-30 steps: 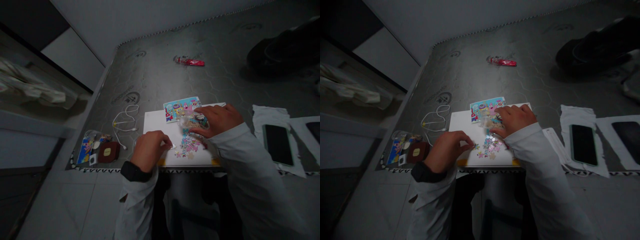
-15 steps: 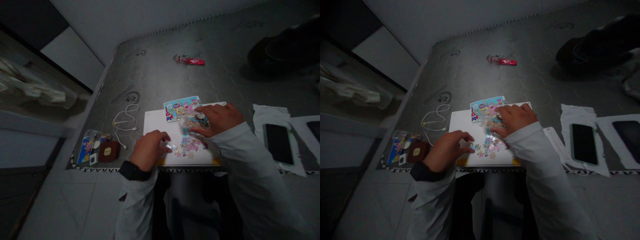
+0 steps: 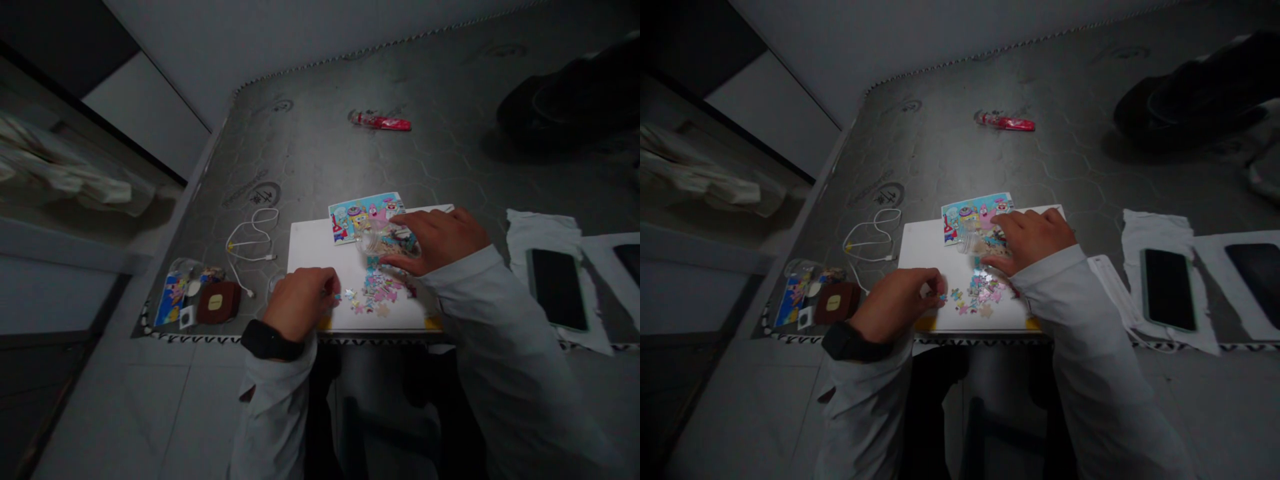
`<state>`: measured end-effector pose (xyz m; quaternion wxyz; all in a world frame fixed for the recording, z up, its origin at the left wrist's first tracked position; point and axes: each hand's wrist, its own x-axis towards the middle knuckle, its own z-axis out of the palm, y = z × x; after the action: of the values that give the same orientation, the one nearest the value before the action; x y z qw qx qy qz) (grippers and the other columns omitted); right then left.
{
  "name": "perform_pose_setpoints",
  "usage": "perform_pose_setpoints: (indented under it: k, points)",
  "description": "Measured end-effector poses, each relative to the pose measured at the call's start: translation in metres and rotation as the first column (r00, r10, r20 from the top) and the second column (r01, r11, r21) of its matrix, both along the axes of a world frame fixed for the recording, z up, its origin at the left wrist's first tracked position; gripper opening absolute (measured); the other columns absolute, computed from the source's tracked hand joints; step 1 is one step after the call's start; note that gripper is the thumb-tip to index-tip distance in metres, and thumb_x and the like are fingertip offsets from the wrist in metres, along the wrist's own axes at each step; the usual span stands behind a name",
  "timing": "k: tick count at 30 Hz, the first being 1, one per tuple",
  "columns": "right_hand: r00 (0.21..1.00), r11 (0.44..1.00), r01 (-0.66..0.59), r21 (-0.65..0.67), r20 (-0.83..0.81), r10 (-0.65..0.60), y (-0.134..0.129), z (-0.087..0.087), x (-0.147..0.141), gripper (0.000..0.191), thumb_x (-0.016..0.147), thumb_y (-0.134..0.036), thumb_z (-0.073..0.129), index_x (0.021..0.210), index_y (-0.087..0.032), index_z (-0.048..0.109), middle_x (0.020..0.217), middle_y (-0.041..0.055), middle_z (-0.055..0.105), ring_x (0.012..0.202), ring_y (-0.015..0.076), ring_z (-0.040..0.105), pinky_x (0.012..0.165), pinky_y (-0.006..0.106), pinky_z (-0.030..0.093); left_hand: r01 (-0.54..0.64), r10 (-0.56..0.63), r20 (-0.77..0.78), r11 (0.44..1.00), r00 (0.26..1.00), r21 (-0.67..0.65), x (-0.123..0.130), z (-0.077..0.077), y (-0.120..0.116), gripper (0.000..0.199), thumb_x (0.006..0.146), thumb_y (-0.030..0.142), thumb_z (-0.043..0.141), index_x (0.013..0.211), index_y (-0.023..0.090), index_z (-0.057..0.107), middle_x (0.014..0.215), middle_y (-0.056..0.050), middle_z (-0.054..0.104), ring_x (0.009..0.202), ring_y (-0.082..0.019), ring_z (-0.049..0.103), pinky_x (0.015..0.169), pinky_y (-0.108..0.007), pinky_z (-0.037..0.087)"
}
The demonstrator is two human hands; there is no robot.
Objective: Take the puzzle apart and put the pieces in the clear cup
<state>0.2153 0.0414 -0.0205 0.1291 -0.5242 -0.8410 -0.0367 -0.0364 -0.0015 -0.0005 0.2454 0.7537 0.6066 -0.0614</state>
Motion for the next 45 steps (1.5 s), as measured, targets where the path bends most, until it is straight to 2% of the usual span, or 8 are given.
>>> perform_pose_setpoints:
  k: [5,12,17,21,24,29,35,45]
  points:
    - [1.0,1.0,-0.003,0.023,0.024,0.003,0.0,0.001,0.0,0.06,0.088,-0.065,0.059,0.127,-0.019,0.061,0.118,0.016,0.071,0.102,0.0367,0.065,0.081,0.047,0.038,-0.016,0.016,0.046,1.0,0.999,-0.015,-0.001,-0.003,0.0,0.022,0.08,0.02,0.074,0.1,0.028,0.068,0.096,0.003,0.074,0.087,-0.018,0.067,0.072,-0.029,0.043]
    - [0.999,0.999,0.008,0.038,0.036,-0.009,-0.001,0.002,-0.003,0.061,0.084,-0.062,0.066,0.125,-0.017,0.063,0.118,0.0167,0.071,0.1,0.036,0.066,0.08,0.045,0.036,0.028,-0.028,0.031,1.0,0.999,-0.012,0.0,-0.004,0.002,0.015,0.088,0.019,0.065,0.097,0.027,0.075,0.099,-0.002,0.075,0.093,-0.021,0.068,0.081,-0.032,0.047]
    - [0.999,0.995,0.009,0.097,0.045,-0.013,0.0,-0.003,-0.003,0.062,0.08,-0.062,0.071,0.123,-0.018,0.064,0.114,0.0145,0.073,0.098,0.0327,0.066,0.079,0.042,0.035,-0.02,-0.013,0.2,0.986,0.98,0.164,-0.001,0.002,0.005,0.011,0.09,0.021,0.066,0.096,0.026,0.075,0.098,-0.001,0.075,0.082,-0.016,0.065,0.076,-0.03,0.048]
    - [0.997,0.99,-0.025,0.139,0.074,0.015,0.0,-0.005,-0.005,0.063,0.079,-0.066,0.069,0.122,-0.02,0.063,0.11,0.0122,0.074,0.096,0.0308,0.066,0.079,0.04,0.034,-0.259,0.037,0.485,0.879,0.874,0.399,0.005,0.013,0.005,0.008,0.09,0.023,0.067,0.096,0.024,0.073,0.099,0.001,0.074,0.078,-0.012,0.064,0.073,-0.025,0.051]
    - [0.992,0.988,-0.097,0.118,0.089,0.087,-0.003,-0.001,-0.011,0.062,0.082,-0.065,0.066,0.124,-0.02,0.061,0.108,0.0116,0.074,0.096,0.0305,0.065,0.078,0.039,0.033,-0.38,0.042,0.604,0.812,0.796,0.444,0.012,0.017,0.003,0.008,0.089,0.027,0.07,0.096,0.024,0.074,0.098,0.001,0.074,0.076,-0.011,0.065,0.067,-0.021,0.052]
    - [0.985,0.979,-0.164,0.124,0.077,0.156,-0.009,0.007,-0.023,0.062,0.085,-0.061,0.065,0.128,-0.017,0.059,0.113,0.0092,0.073,0.098,0.0283,0.064,0.078,0.038,0.031,-0.426,0.117,0.675,0.849,0.729,0.312,0.022,0.007,0.002,0.026,0.084,0.031,0.074,0.11,0.025,0.071,0.098,0.0,0.075,0.059,-0.008,0.063,0.052,-0.019,0.052]
    - [0.983,0.976,-0.177,0.126,0.069,0.169,-0.01,0.009,-0.026,0.059,0.086,-0.06,0.065,0.126,-0.017,0.059,0.113,0.0088,0.073,0.099,0.0275,0.064,0.077,0.038,0.03,-0.467,0.146,0.791,0.863,0.594,0.192,0.025,-0.001,0.004,0.029,0.086,0.024,0.069,0.114,0.024,0.063,0.117,-0.004,0.072,0.094,-0.018,0.073,0.043,-0.014,0.05]
    - [0.987,0.981,-0.154,0.119,0.069,0.147,-0.009,0.008,-0.024,0.062,0.086,-0.065,0.063,0.127,-0.019,0.059,0.114,0.0086,0.073,0.1,0.0285,0.064,0.077,0.038,0.032,-0.525,0.187,0.664,0.773,0.724,0.355,0.022,0.003,0.004,0.028,0.084,0.037,0.075,0.104,0.023,0.061,0.094,0.001,0.074,0.057,-0.009,0.063,0.045,-0.018,0.047]
